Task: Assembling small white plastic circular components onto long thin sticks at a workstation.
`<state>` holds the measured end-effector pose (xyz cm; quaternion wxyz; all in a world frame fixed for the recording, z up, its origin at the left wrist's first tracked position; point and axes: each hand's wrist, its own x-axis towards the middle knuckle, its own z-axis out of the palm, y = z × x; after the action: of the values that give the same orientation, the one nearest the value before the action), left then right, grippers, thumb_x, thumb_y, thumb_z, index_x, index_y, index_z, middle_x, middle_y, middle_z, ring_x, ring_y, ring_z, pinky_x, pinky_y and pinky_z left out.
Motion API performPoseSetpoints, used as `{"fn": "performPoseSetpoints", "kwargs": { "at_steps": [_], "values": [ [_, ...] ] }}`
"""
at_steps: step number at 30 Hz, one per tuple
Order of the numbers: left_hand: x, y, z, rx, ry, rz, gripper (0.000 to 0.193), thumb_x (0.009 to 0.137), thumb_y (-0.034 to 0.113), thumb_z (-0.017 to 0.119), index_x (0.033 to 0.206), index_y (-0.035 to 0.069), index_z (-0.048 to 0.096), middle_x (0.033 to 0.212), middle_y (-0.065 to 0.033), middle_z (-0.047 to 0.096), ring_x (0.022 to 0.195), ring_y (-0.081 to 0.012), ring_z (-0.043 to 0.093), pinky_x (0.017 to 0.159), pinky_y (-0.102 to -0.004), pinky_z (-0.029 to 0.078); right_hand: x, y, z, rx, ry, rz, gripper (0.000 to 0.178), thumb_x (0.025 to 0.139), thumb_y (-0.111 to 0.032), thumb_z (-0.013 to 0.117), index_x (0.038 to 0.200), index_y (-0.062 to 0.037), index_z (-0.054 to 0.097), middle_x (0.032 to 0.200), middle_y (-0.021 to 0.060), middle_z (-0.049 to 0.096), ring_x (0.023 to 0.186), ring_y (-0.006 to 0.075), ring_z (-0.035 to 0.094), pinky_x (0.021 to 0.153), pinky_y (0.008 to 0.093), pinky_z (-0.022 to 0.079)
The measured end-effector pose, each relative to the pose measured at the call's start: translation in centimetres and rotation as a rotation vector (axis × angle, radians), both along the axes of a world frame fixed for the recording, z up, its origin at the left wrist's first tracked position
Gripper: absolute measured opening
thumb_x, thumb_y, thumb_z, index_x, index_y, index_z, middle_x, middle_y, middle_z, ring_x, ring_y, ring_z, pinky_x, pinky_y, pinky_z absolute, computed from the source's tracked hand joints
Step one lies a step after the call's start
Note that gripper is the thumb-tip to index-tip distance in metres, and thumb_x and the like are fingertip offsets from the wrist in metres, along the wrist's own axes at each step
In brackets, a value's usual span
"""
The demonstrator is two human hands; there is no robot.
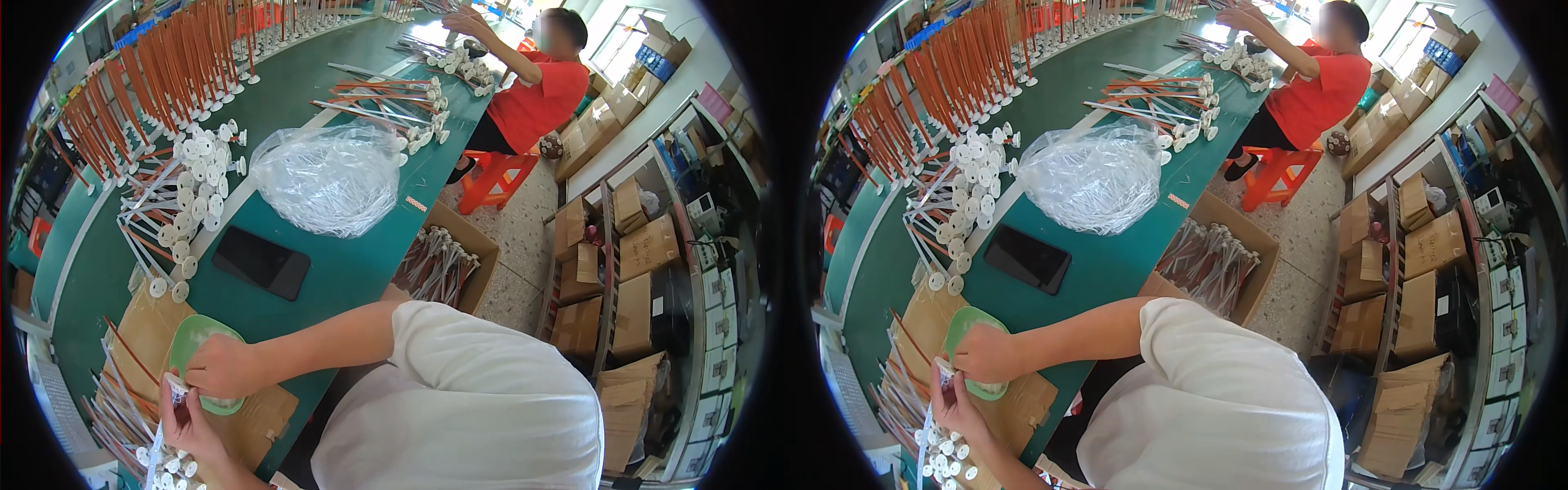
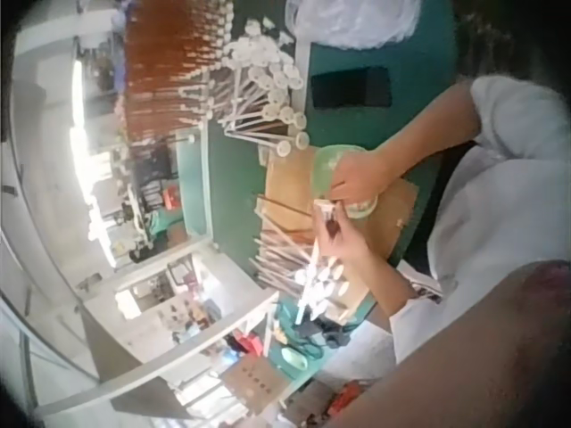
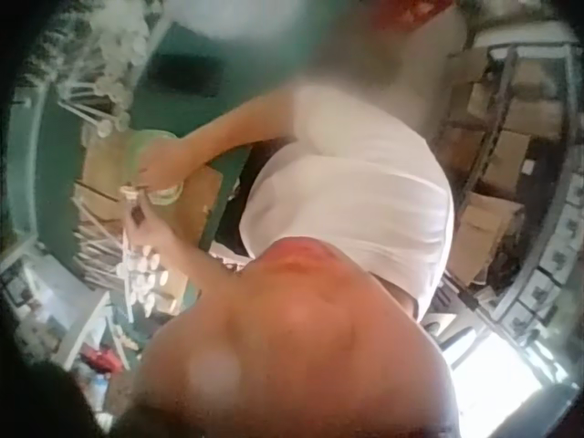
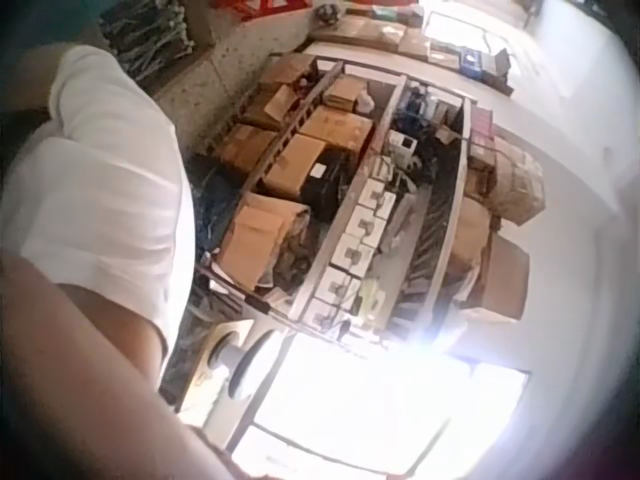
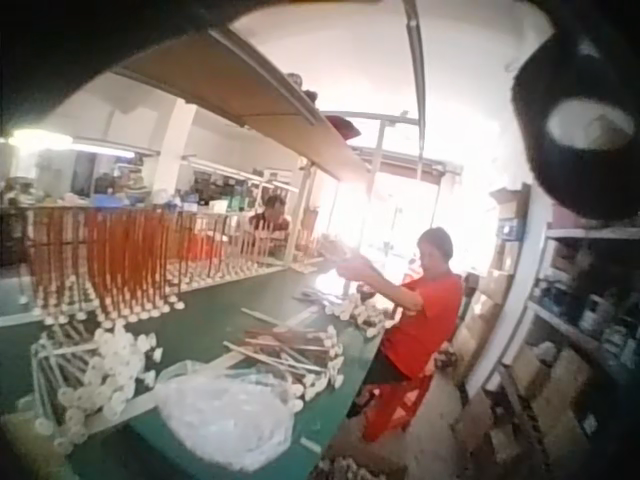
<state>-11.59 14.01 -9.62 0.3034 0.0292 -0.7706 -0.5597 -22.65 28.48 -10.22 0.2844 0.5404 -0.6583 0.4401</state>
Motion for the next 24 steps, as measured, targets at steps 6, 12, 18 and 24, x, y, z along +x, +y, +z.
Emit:
{"fn": "performPoseSetpoints", "kwargs": {
  "at_steps": [6, 12, 18, 24],
  "values": [
    [0.4, 0.2, 0.1, 0.033, -0.004, -0.016, 0.050, 0.087, -0.015, 0.061, 0.136, -0.007, 0.052, 0.128, -0.0267, 0.062, 0.114, -0.0274, 0.064, 0.098, -0.0363, 0.051, 0.4, 0.3, 0.2, 0.008, -0.076, 0.020, 0.014, 0.063, -0.015, 0.073, 0.070, -0.0060, 0.064, 0.065, 0.0048, 0.062, 0.059, 0.0226, 0.062, 0.049, 0.0361, 0.048],
    [0.1, 0.2, 0.4, 0.021, 0.021, -0.030, 0.049, 0.088, -0.013, 0.062, 0.136, -0.007, 0.053, 0.128, -0.0265, 0.062, 0.113, -0.0273, 0.064, 0.097, -0.0363, 0.052, -0.1, 0.8, 1.1, 0.020, -0.025, 0.042, 0.013, 0.063, -0.015, 0.073, 0.069, -0.0073, 0.063, 0.067, 0.0039, 0.063, 0.061, 0.0223, 0.063, 0.050, 0.0358, 0.048],
    [-0.1, -2.0, -1.0, 0.045, 0.015, 0.046, 0.042, 0.097, -0.001, 0.057, 0.138, -0.006, 0.049, 0.131, -0.0247, 0.060, 0.116, -0.0277, 0.062, 0.102, -0.0390, 0.048, -0.9, 0.8, 1.7, -0.054, 0.009, 0.062, 0.012, 0.071, -0.016, 0.071, 0.072, -0.0086, 0.061, 0.067, 0.0033, 0.060, 0.061, 0.0218, 0.062, 0.048, 0.0362, 0.047],
    [-0.5, -2.3, -0.6, 0.219, 0.160, 0.087, 0.040, 0.106, 0.014, 0.045, 0.142, -0.004, 0.043, 0.138, -0.0198, 0.052, 0.119, -0.0282, 0.059, 0.102, -0.0413, 0.048, -3.3, 1.1, 2.3, -0.080, -0.088, -0.125, 0.010, 0.073, -0.014, 0.066, 0.081, -0.0117, 0.061, 0.074, 0.0037, 0.055, 0.069, 0.0246, 0.061, 0.053, 0.0382, 0.047]
  ]
}}
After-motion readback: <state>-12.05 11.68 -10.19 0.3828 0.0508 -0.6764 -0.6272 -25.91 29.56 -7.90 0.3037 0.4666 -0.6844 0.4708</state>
